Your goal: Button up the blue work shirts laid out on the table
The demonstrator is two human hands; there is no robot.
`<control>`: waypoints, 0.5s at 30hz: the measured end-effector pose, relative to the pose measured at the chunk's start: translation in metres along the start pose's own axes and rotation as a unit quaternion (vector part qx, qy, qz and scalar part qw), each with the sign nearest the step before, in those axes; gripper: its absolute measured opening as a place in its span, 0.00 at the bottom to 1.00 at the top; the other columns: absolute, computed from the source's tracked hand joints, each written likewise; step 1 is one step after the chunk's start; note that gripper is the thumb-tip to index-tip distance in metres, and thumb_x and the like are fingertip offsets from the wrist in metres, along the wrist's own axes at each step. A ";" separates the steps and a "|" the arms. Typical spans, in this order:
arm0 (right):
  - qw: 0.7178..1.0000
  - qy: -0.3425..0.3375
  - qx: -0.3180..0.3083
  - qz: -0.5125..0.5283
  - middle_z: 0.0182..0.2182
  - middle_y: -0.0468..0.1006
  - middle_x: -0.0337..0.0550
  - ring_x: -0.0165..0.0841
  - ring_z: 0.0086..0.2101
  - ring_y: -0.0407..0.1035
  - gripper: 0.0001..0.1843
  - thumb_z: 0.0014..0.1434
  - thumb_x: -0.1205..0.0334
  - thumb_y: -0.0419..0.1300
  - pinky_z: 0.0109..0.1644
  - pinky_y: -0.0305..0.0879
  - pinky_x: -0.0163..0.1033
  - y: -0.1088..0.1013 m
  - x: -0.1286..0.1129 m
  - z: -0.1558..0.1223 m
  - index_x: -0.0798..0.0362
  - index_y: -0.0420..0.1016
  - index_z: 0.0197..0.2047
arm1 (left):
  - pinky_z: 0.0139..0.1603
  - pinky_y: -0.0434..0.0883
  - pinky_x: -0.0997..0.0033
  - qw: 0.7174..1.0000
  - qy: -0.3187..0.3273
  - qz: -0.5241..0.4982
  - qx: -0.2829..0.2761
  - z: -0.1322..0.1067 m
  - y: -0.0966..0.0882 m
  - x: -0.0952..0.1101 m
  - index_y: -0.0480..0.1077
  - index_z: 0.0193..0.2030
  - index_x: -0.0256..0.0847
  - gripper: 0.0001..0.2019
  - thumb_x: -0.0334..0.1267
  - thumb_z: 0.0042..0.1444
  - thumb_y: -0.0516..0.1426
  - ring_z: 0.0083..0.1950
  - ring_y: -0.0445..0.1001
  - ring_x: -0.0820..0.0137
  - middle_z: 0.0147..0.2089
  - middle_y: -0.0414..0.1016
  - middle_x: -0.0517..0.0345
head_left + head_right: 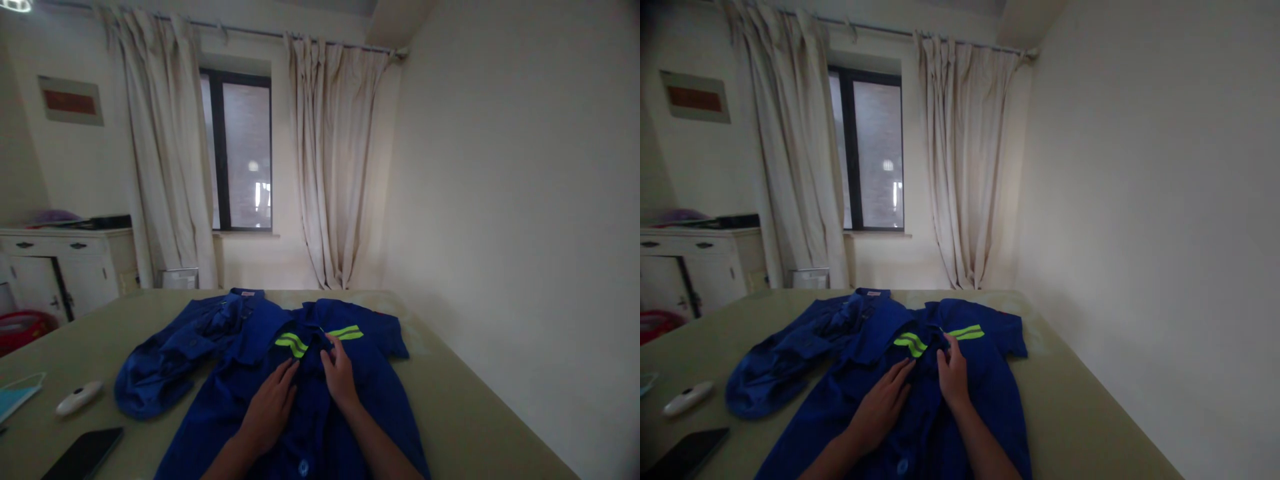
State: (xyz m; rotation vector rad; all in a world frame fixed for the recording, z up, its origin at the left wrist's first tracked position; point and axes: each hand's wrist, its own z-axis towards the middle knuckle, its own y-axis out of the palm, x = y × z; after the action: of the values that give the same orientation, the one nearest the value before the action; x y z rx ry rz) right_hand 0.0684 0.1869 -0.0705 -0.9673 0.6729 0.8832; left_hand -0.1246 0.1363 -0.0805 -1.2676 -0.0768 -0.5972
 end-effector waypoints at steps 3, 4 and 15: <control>0.989 -0.055 0.032 -0.135 0.51 0.75 0.49 0.40 0.52 0.71 0.28 0.58 0.71 0.52 0.58 0.65 0.42 0.002 -0.015 0.011 0.50 0.72 0.61 | 0.73 0.59 0.57 0.999 0.019 0.031 -0.015 -0.010 -0.003 0.002 0.62 0.70 0.51 0.23 0.43 0.70 0.45 0.72 0.61 0.62 0.71 0.65 0.58; 0.981 -0.069 0.038 -0.177 0.53 0.74 0.50 0.41 0.54 0.69 0.26 0.59 0.71 0.52 0.60 0.63 0.43 0.003 -0.021 0.017 0.49 0.74 0.59 | 0.74 0.57 0.54 0.999 0.027 0.039 -0.022 -0.011 -0.004 0.004 0.63 0.69 0.52 0.23 0.42 0.70 0.45 0.73 0.60 0.61 0.71 0.65 0.58; 0.946 -0.009 -0.055 -0.319 0.45 0.79 0.50 0.39 0.46 0.72 0.09 0.62 0.66 0.60 0.48 0.63 0.38 0.042 -0.016 0.057 0.52 0.79 0.45 | 0.74 0.52 0.49 0.999 0.030 0.015 -0.038 -0.010 -0.013 0.015 0.63 0.69 0.54 0.23 0.41 0.68 0.47 0.73 0.59 0.59 0.72 0.64 0.58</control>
State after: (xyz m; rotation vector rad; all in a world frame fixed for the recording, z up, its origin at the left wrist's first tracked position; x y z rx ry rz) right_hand 0.0303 0.2454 -0.0505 -1.1808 0.2573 0.3536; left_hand -0.1206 0.1198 -0.0665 -1.3213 0.0147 -0.6164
